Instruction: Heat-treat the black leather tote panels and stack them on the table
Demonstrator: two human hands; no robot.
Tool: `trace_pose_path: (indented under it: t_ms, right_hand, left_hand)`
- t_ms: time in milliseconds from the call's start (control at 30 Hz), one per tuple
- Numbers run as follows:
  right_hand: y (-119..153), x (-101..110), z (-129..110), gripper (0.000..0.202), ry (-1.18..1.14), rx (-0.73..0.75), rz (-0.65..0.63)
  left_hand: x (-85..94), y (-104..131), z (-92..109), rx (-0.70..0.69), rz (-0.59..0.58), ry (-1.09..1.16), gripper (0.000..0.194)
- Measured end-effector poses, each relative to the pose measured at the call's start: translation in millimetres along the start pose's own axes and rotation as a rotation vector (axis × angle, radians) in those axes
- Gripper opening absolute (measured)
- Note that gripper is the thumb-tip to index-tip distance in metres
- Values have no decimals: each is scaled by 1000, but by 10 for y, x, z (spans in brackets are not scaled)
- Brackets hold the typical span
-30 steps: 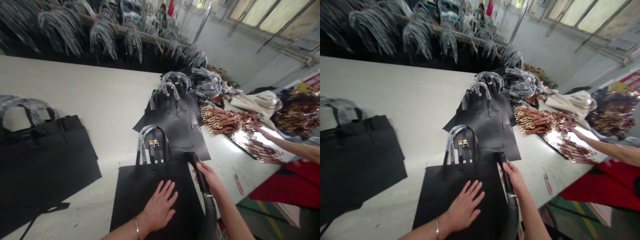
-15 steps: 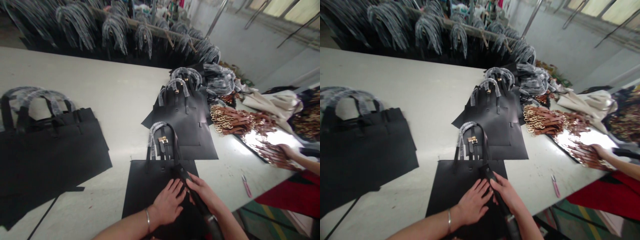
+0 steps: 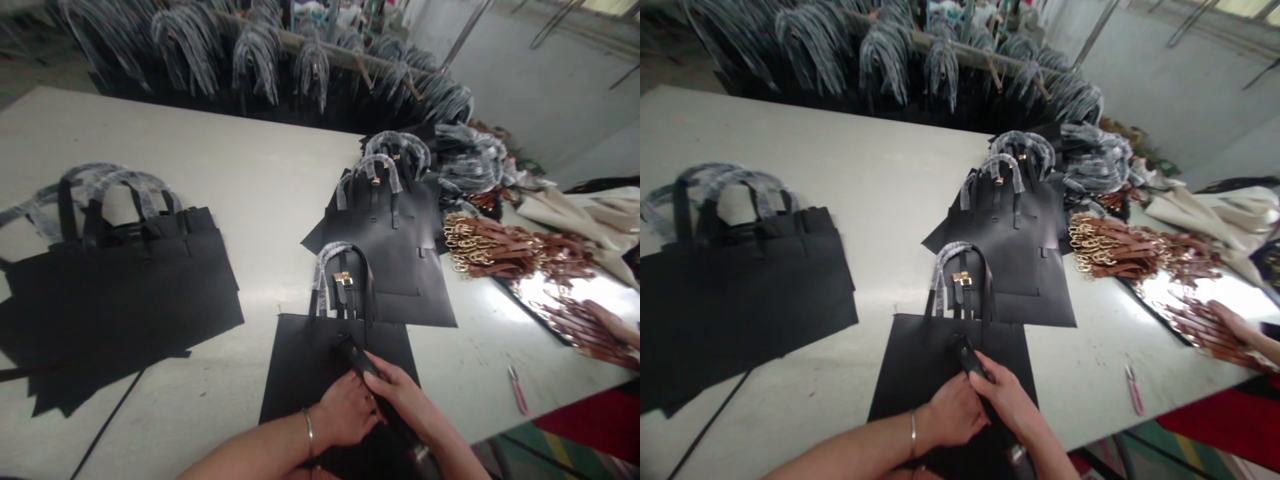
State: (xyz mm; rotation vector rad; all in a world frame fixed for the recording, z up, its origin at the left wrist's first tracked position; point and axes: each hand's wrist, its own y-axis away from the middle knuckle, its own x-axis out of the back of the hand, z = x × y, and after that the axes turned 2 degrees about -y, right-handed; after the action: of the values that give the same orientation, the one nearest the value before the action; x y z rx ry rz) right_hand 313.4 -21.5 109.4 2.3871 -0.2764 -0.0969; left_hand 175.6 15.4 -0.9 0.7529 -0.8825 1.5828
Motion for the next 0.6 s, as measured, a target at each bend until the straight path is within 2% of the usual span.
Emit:
trace_pose_path:
  t_ms: [100,167,367,467,600]
  right_hand:
    - [-167,-98,-42,65,2,57,56]
    - [-187,-100,-71,68,5,44,73]
    - [57,14,-37,72,-6,-115,-32]
    - [-36,-47,-21,66,-14,-39,-17]
    - [-324,-231,-94,70,34,110,151]
  left_hand:
    - [1,-1,-2,8,9,15,52]
    - [23,8,-5,18,13,8,55]
    - [1,36,-19,29,33,38,50]
    - [8,14,-17,16,27,39,44]
    - [65,-29,-16,-16,23,32,42]
